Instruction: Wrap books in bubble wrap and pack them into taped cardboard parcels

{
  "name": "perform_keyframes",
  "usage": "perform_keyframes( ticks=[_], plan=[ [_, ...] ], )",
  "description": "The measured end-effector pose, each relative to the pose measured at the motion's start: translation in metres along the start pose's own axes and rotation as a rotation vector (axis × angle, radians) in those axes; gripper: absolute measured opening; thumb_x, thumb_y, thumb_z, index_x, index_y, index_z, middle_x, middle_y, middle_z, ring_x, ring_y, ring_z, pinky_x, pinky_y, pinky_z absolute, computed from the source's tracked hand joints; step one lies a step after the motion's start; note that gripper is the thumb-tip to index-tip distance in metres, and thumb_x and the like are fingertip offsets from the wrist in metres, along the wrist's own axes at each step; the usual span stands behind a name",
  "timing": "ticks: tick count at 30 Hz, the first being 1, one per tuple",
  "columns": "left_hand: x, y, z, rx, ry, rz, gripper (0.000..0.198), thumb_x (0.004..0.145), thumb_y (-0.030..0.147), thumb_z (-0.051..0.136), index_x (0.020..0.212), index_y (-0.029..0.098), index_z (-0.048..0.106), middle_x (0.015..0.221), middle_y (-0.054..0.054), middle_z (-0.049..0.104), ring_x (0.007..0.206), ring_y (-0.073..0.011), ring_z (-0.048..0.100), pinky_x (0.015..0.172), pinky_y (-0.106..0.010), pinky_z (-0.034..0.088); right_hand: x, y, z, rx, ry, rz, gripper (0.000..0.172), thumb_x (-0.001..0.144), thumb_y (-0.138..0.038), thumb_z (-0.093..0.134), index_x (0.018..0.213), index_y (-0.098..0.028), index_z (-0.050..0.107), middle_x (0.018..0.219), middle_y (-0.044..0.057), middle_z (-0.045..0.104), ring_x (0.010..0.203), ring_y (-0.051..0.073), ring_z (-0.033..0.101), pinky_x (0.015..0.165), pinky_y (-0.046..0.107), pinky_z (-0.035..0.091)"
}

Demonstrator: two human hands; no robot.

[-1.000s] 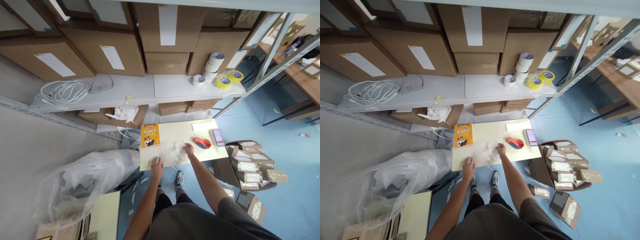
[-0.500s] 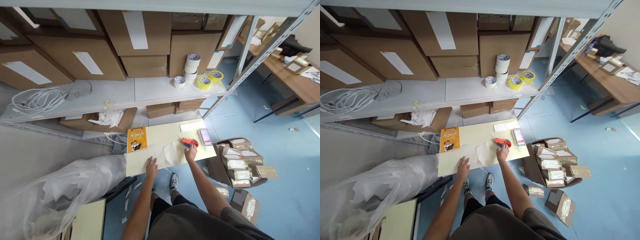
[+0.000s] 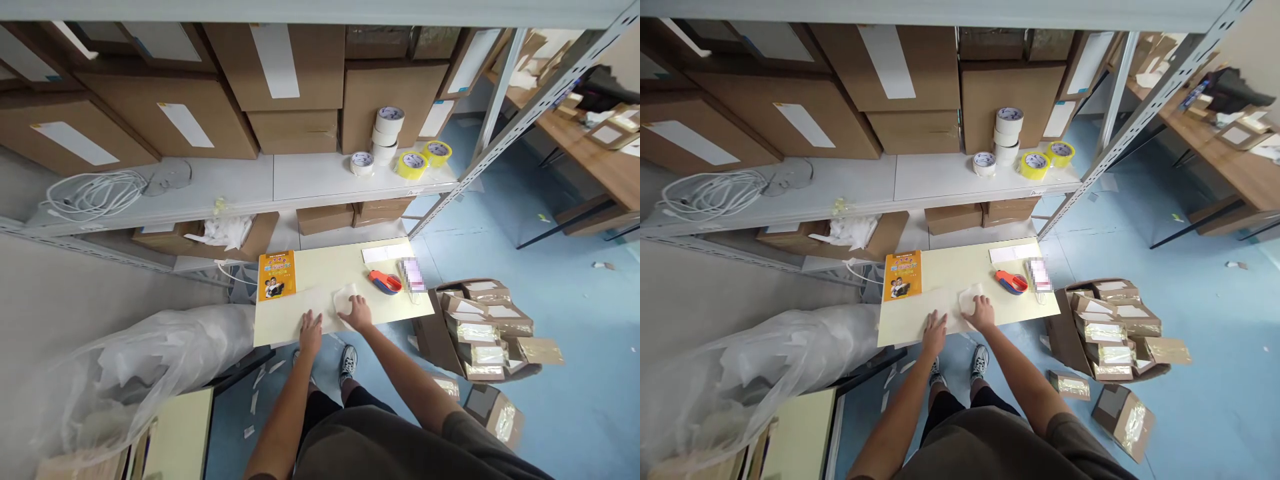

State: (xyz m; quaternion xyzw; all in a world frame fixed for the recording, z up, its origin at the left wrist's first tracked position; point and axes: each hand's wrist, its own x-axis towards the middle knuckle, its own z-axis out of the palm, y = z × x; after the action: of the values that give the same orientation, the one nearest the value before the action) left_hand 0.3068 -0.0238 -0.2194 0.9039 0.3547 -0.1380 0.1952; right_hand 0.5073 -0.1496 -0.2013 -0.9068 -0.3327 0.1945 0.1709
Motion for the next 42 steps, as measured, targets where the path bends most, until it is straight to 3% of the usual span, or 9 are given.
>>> perform_keyframes(
  ticks=[2, 5, 13, 17, 22, 27, 34, 38, 42],
  plan=[
    [0.0, -0.005, -0.002, -0.006, -0.025, 0.018, 0.063, 0.098, 0.019, 0.051, 0.161, 0.03, 0.051, 0.176, -0.006, 0.031, 0.164, -0.0349, 0.021, 0.122, -0.052, 0.044, -0.008, -0.02, 0.02, -0.055, -0.131, 0.053, 0.045, 0.083, -0.036, 0.078, 0.124, -0.021, 0.064, 0.132, 0.016, 0.062, 0.121, 0.032, 0.055, 0.091, 0.038, 0.051],
    [-0.001, -0.015, -0.009, -0.017, -0.068, 0.058, 0.067, 0.097, 0.016, 0.053, 0.161, 0.035, 0.049, 0.177, -0.002, 0.029, 0.165, -0.0315, 0.021, 0.124, -0.047, 0.041, -0.003, -0.022, 0.025, -0.017, -0.179, 0.111, 0.018, 0.088, -0.023, 0.067, 0.105, -0.019, 0.07, 0.13, 0.018, 0.066, 0.119, 0.03, 0.059, 0.09, 0.036, 0.05],
    [-0.004, -0.026, -0.016, 0.018, -0.052, 0.075, 0.07, 0.093, 0.011, 0.054, 0.159, 0.035, 0.053, 0.177, -0.003, 0.03, 0.163, -0.035, 0.024, 0.127, -0.055, 0.032, -0.003, 0.073, -0.035, 0.49, 0.097, 0.414, 0.017, 0.087, -0.037, 0.062, 0.076, -0.024, 0.061, 0.079, 0.004, 0.074, 0.078, 0.022, 0.069, 0.07, 0.028, 0.049],
    [-0.006, -0.033, -0.013, 0.007, -0.022, 0.072, 0.068, 0.091, 0.013, 0.057, 0.156, 0.035, 0.057, 0.175, -0.002, 0.035, 0.162, -0.038, 0.026, 0.126, -0.055, 0.035, -0.024, 0.104, -0.041, 0.41, 0.07, 0.631, 0.017, 0.084, -0.034, 0.064, 0.071, -0.024, 0.061, 0.075, 0.005, 0.075, 0.073, 0.022, 0.071, 0.066, 0.028, 0.046],
    [-0.008, -0.036, -0.011, 0.011, 0.015, 0.101, 0.068, 0.093, 0.014, 0.053, 0.159, 0.031, 0.054, 0.174, -0.003, 0.037, 0.161, -0.038, 0.027, 0.125, -0.055, 0.037, -0.034, 0.104, -0.036, 0.339, 0.135, 0.685, 0.014, 0.087, -0.032, 0.059, 0.086, -0.022, 0.068, 0.092, 0.012, 0.078, 0.086, 0.027, 0.073, 0.073, 0.033, 0.049],
    [-0.003, -0.037, -0.016, -0.042, -0.021, 0.096, 0.068, 0.092, 0.016, 0.057, 0.159, 0.027, 0.054, 0.172, -0.007, 0.04, 0.159, -0.039, 0.032, 0.119, -0.056, 0.044, -0.03, 0.049, -0.019, 0.315, 0.491, 0.46, 0.038, 0.089, -0.035, 0.05, 0.117, -0.017, 0.067, 0.116, 0.017, 0.074, 0.1, 0.029, 0.07, 0.086, 0.039, 0.054],
    [0.001, -0.045, -0.026, -0.097, 0.008, 0.185, 0.06, 0.09, 0.021, 0.067, 0.15, 0.025, 0.061, 0.167, -0.012, 0.046, 0.158, -0.0394, 0.031, 0.121, -0.056, 0.039, 0.03, -0.117, 0.041, 0.45, -0.031, -0.159, 0.046, 0.093, -0.031, 0.059, 0.138, -0.026, 0.067, 0.143, 0.01, 0.068, 0.134, 0.027, 0.061, 0.116, 0.045, 0.049],
    [0.009, -0.067, -0.039, -0.17, 0.126, 0.17, 0.053, 0.096, 0.028, 0.06, 0.149, 0.024, 0.061, 0.165, -0.013, 0.048, 0.153, -0.0343, 0.039, 0.121, -0.051, 0.04, 0.074, -0.185, 0.069, 0.372, -0.209, -0.156, 0.053, 0.093, -0.025, 0.059, 0.145, -0.024, 0.063, 0.149, 0.01, 0.064, 0.148, 0.027, 0.051, 0.126, 0.046, 0.036],
    [0.042, -0.126, -0.069, -0.331, 0.279, 0.01, 0.059, 0.097, 0.021, 0.05, 0.156, 0.019, 0.054, 0.164, -0.014, 0.049, 0.151, -0.0313, 0.042, 0.127, -0.048, 0.032, 0.102, -0.215, 0.09, 0.297, -0.279, -0.042, 0.052, 0.094, -0.019, 0.056, 0.145, -0.02, 0.061, 0.147, 0.013, 0.064, 0.143, 0.03, 0.054, 0.12, 0.045, 0.043]
  ],
)
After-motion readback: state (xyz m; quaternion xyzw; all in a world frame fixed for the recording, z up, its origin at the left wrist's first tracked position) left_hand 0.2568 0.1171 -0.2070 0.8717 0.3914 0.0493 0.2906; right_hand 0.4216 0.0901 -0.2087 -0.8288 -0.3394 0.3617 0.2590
